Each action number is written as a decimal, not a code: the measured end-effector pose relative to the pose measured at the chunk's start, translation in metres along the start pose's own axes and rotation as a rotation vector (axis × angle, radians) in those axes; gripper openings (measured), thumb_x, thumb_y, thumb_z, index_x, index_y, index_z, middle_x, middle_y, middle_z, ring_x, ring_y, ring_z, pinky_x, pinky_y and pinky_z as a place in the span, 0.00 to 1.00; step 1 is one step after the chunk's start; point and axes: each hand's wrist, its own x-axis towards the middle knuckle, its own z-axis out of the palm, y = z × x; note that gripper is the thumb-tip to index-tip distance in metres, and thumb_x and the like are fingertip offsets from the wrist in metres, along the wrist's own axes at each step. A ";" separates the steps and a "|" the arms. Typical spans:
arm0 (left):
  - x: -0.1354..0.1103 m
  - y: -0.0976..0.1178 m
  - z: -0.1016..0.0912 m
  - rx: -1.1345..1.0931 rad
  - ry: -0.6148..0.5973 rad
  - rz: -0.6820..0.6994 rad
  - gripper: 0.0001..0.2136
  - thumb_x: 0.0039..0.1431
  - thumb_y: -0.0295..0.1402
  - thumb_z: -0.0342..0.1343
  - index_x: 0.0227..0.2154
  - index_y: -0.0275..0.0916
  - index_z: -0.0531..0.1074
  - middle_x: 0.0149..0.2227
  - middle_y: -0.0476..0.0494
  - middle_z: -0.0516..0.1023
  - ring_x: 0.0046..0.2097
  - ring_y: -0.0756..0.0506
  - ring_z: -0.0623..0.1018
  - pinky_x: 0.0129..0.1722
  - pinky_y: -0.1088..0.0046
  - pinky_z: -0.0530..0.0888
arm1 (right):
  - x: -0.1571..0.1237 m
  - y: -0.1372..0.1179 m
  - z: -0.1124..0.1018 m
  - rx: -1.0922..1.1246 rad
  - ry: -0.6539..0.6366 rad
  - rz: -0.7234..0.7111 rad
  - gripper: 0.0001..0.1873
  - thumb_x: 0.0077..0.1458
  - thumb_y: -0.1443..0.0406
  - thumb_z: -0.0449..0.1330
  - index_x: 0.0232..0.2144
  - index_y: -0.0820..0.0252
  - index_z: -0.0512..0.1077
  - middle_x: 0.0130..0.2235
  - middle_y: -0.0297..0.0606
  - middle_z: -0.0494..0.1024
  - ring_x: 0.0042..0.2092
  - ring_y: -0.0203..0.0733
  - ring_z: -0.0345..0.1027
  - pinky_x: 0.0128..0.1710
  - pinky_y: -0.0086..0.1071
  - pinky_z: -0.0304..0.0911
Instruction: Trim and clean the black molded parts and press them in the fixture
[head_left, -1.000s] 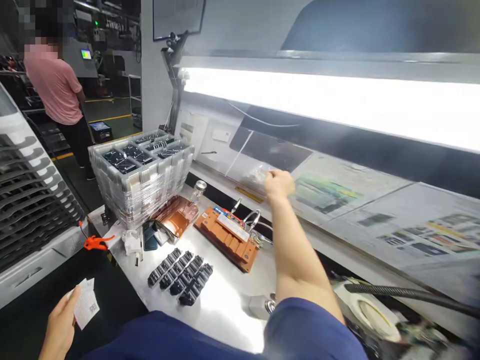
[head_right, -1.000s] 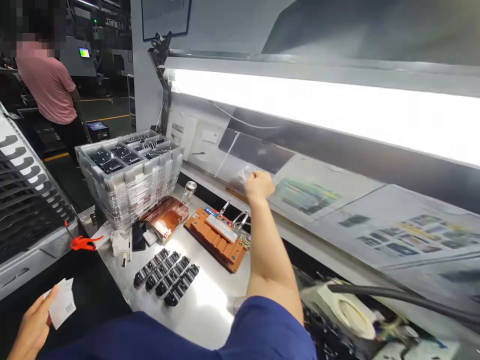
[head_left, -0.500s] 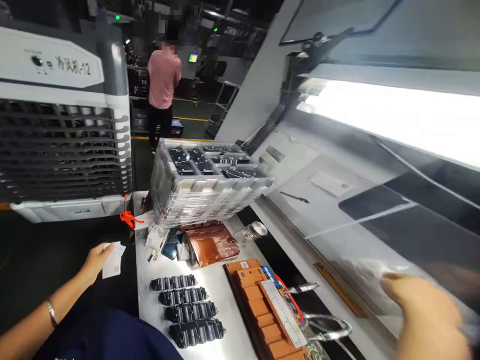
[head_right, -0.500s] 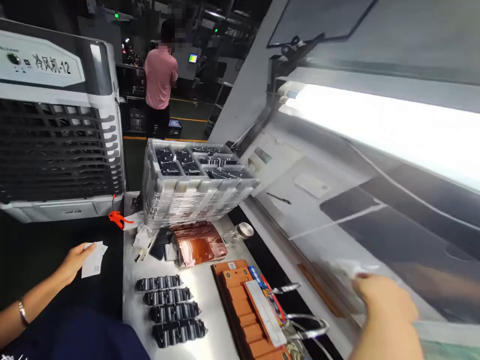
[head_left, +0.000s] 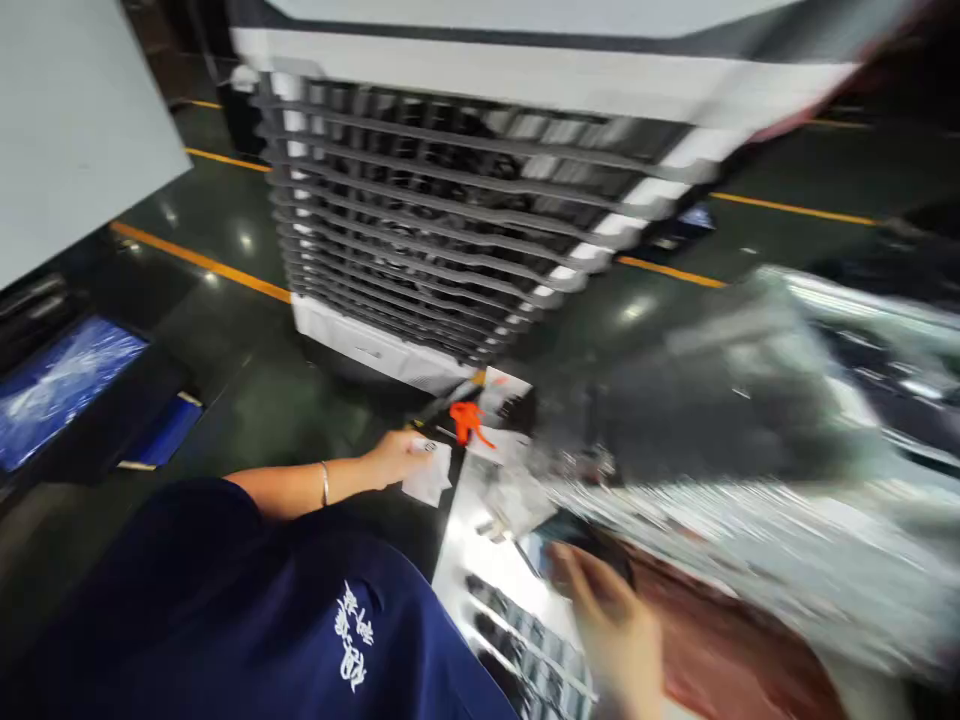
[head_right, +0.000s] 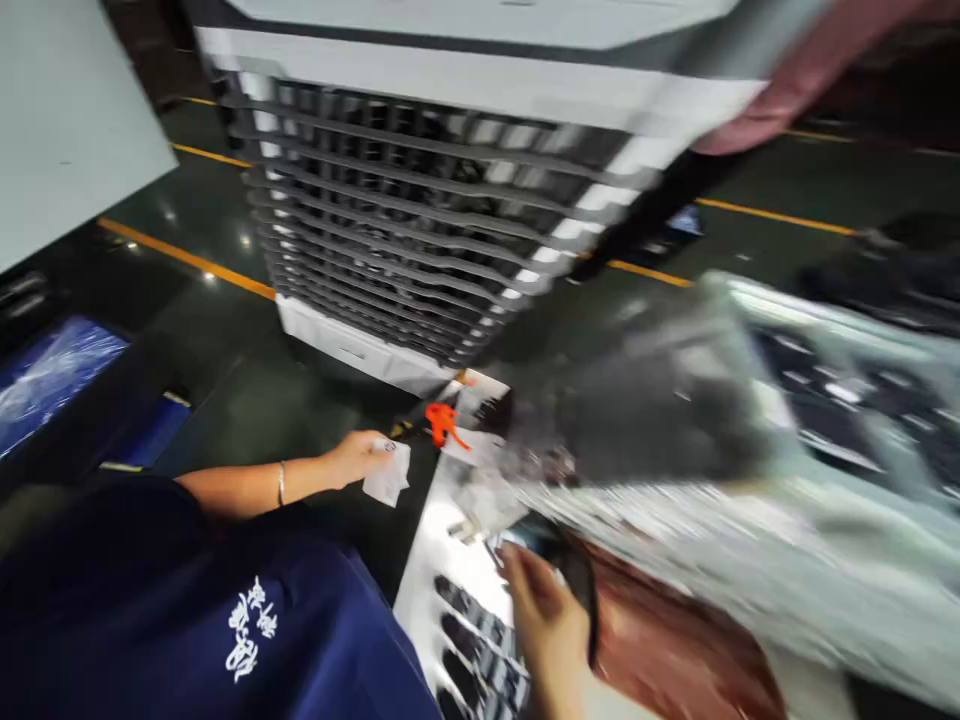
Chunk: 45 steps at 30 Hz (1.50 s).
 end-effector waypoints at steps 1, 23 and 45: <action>0.001 0.001 -0.014 -0.012 0.000 -0.003 0.05 0.41 0.19 0.61 0.23 0.32 0.74 0.21 0.47 0.74 0.24 0.51 0.71 0.27 0.74 0.67 | 0.005 -0.020 0.052 0.060 -0.147 -0.022 0.25 0.42 0.42 0.61 0.28 0.56 0.75 0.31 0.49 0.78 0.31 0.51 0.72 0.30 0.46 0.70; 0.014 0.049 -0.399 -0.621 1.063 0.171 0.19 0.38 0.41 0.65 0.32 0.37 0.67 0.28 0.52 0.73 0.29 0.52 0.73 0.33 0.75 0.70 | -0.050 -0.249 0.567 0.225 -1.197 -0.157 0.16 0.44 0.53 0.61 0.18 0.58 0.65 0.18 0.29 0.67 0.22 0.33 0.58 0.23 0.28 0.56; 0.128 0.143 -0.574 -0.885 1.176 -0.165 0.17 0.35 0.34 0.71 0.27 0.33 0.71 0.25 0.47 0.76 0.26 0.52 0.74 0.27 0.78 0.71 | 0.040 -0.392 0.792 -0.024 -1.648 -0.297 0.13 0.52 0.58 0.57 0.22 0.59 0.69 0.21 0.31 0.68 0.25 0.33 0.61 0.25 0.27 0.58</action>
